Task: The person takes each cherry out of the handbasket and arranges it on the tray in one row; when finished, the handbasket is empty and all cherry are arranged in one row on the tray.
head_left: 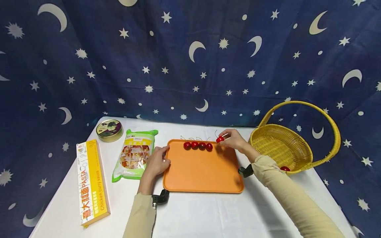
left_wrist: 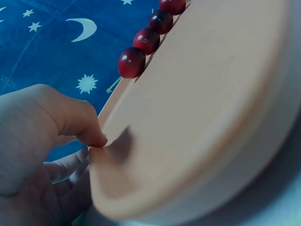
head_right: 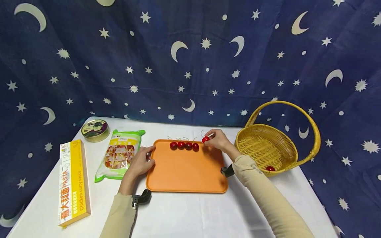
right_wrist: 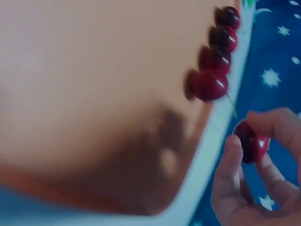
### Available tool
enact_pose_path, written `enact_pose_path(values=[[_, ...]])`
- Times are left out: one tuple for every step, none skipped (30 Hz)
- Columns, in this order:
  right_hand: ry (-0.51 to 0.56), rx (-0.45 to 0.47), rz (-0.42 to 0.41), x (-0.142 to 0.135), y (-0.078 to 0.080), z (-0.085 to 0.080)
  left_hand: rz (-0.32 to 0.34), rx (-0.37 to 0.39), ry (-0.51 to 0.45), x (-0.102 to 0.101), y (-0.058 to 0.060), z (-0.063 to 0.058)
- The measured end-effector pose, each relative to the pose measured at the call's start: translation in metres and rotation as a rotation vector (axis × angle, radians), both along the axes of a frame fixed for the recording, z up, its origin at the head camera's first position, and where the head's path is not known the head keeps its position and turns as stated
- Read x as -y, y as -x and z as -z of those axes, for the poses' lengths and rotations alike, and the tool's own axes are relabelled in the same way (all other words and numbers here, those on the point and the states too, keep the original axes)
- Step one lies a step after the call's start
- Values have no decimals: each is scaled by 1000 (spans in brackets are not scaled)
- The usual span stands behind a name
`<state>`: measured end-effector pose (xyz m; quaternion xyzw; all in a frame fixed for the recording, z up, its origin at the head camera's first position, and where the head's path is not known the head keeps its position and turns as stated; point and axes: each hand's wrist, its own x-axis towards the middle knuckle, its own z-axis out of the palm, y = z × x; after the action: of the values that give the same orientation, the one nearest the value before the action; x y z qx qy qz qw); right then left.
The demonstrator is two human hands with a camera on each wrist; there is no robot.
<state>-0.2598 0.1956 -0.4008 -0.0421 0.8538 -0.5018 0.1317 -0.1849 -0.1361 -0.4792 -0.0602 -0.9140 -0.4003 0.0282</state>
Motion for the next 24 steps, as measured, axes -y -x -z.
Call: enact_pose_path(values=[[4,6,21,3,-1,5,3,1,-1,-1,0,0],[5,9,47,5,-1,9,4,0,-2,-2,0,0],[0,13,73,7,-1,13,3,0,-2,-2,0,0],[-6,18,95,8,-1,16,2,1,-2,-3,0,0],[-22,19,114,9,-1,19,0,2,-3,-3,-1,0],[-36,23,131,10,-1,21,-2,2,-2,-3,-1,-1],[-63,20,141,11,-2,23,-4,2,-1,-4,0,-1],[-81,19,148,11,-2,24,-5,3,0,-4,0,-2],[-100,20,156,12,-2,26,-5,5,1,-4,0,-2],[-118,15,161,12,-2,28,-4,7,1,-4,0,-3],[-130,11,168,13,-3,29,-4,8,3,-4,0,-3],[-146,7,175,13,-3,31,-3,10,5,-3,0,-4],[-161,0,181,13,-3,32,-4,12,4,-3,0,-4],[-170,-3,191,14,-4,34,-4,13,5,-3,0,-4],[-178,-6,199,14,-4,35,-4,14,5,-3,0,-4],[-183,-9,202,15,-4,36,-3,15,3,-3,0,-4],[-177,-6,207,15,-5,37,-4,14,2,-2,-1,-4],[-170,-7,208,15,-5,37,-4,13,0,-2,-1,-3],[-154,-4,211,15,-5,38,-3,11,-3,-2,-1,-3],[-135,1,210,15,-6,38,-3,9,-4,-2,-1,-3],[-115,9,213,16,-6,38,-3,7,-4,-2,-1,-3],[-99,15,210,16,-7,38,-4,6,-3,-1,-1,-3],[-85,21,209,16,-7,39,-6,4,-1,-1,-1,-3],[-81,25,205,16,-8,39,-7,5,1,-1,-1,-3]])
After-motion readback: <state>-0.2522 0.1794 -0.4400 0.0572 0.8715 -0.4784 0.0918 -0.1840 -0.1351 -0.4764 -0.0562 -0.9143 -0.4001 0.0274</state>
